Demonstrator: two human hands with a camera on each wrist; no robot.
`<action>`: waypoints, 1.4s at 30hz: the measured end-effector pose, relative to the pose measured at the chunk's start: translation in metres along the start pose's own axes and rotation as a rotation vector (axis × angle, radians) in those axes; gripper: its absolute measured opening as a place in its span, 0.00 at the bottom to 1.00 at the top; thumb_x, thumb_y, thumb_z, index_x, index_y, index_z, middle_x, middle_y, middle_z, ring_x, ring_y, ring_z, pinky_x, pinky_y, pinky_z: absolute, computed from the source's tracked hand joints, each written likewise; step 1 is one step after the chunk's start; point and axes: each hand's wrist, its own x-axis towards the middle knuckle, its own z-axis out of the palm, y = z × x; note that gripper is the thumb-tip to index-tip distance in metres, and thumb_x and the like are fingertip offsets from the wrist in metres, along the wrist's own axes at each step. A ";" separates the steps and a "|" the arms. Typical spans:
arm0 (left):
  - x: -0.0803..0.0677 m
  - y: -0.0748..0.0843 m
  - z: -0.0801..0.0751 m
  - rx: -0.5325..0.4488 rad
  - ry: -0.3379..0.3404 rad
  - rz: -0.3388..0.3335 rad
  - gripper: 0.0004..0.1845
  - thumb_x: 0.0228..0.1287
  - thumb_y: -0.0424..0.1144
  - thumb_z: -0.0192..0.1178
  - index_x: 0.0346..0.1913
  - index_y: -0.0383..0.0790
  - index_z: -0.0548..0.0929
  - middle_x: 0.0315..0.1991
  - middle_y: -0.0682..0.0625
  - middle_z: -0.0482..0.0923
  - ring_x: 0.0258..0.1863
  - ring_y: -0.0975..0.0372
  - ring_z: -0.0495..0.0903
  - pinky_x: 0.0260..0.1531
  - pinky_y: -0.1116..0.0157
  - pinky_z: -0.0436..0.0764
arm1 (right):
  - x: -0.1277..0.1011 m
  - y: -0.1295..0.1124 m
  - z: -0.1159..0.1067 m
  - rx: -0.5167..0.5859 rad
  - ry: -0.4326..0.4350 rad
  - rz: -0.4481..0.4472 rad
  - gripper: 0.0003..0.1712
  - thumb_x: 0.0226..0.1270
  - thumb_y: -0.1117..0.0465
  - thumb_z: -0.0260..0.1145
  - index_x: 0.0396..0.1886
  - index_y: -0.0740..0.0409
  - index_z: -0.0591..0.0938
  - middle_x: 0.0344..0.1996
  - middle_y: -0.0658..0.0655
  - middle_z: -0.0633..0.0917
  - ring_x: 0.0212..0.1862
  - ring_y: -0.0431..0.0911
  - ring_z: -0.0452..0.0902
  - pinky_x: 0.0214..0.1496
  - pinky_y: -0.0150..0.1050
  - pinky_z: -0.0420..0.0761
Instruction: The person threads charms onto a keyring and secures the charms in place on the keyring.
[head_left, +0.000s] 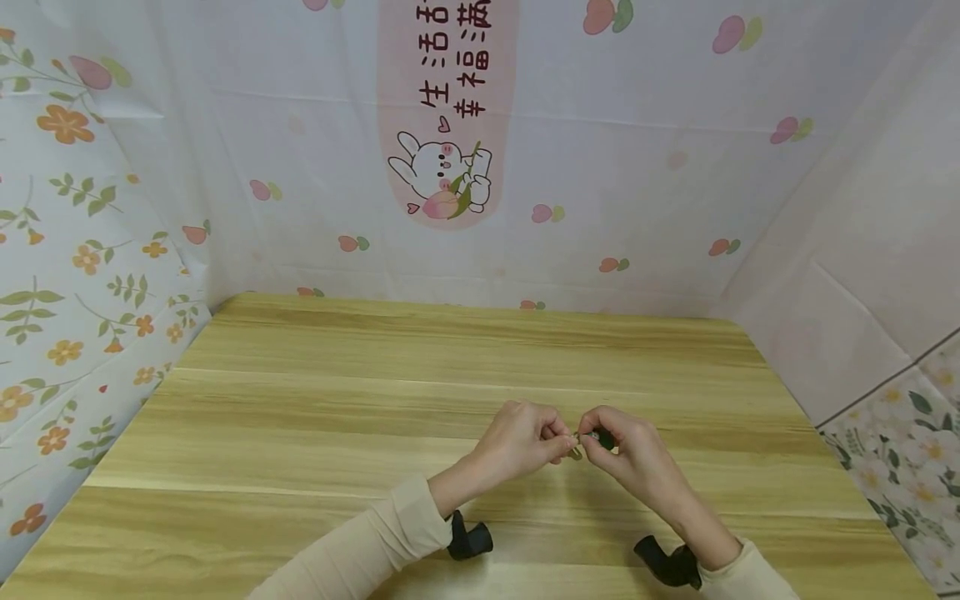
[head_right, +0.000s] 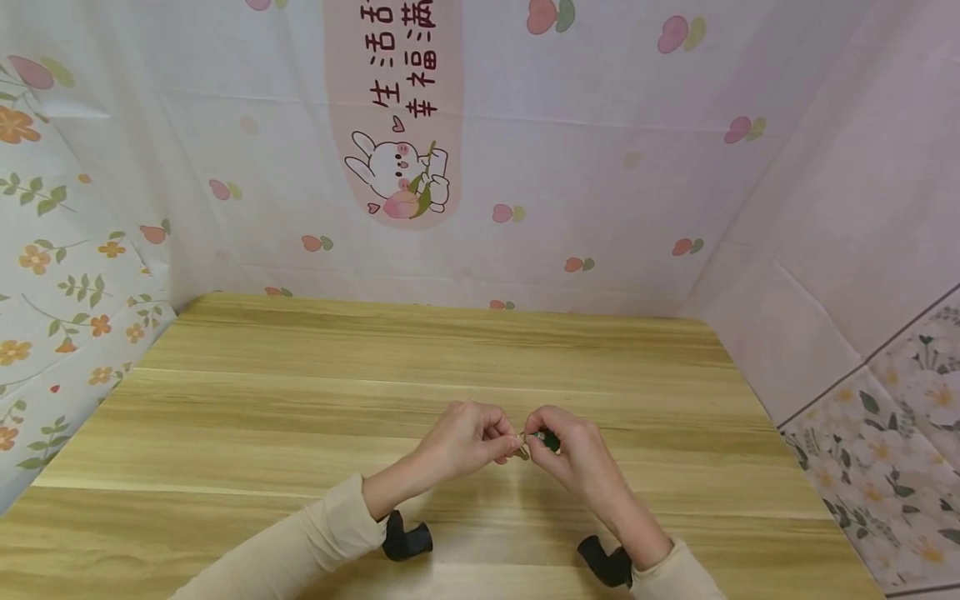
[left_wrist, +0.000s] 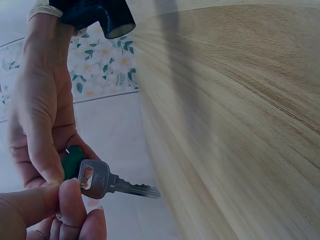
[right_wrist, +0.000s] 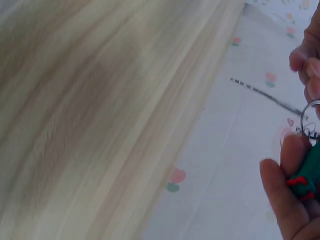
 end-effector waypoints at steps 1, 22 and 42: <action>0.000 0.000 0.000 0.006 0.004 0.006 0.05 0.60 0.35 0.64 0.27 0.40 0.85 0.16 0.56 0.80 0.12 0.75 0.69 0.12 0.77 0.61 | 0.000 -0.001 0.001 0.003 0.011 0.022 0.15 0.55 0.79 0.63 0.29 0.53 0.77 0.25 0.47 0.80 0.26 0.33 0.70 0.25 0.28 0.73; 0.000 0.002 0.003 0.035 0.054 0.028 0.06 0.60 0.35 0.63 0.26 0.41 0.84 0.17 0.57 0.80 0.11 0.76 0.70 0.11 0.77 0.62 | 0.005 -0.009 0.003 -0.030 0.075 0.150 0.15 0.53 0.78 0.64 0.26 0.53 0.78 0.22 0.45 0.80 0.23 0.31 0.68 0.21 0.29 0.71; -0.001 0.004 0.004 -0.002 0.112 0.025 0.05 0.60 0.36 0.63 0.27 0.41 0.84 0.18 0.56 0.82 0.12 0.77 0.70 0.12 0.77 0.65 | 0.006 -0.012 0.001 -0.026 0.107 0.119 0.14 0.53 0.78 0.64 0.26 0.54 0.77 0.21 0.45 0.80 0.23 0.32 0.68 0.20 0.28 0.69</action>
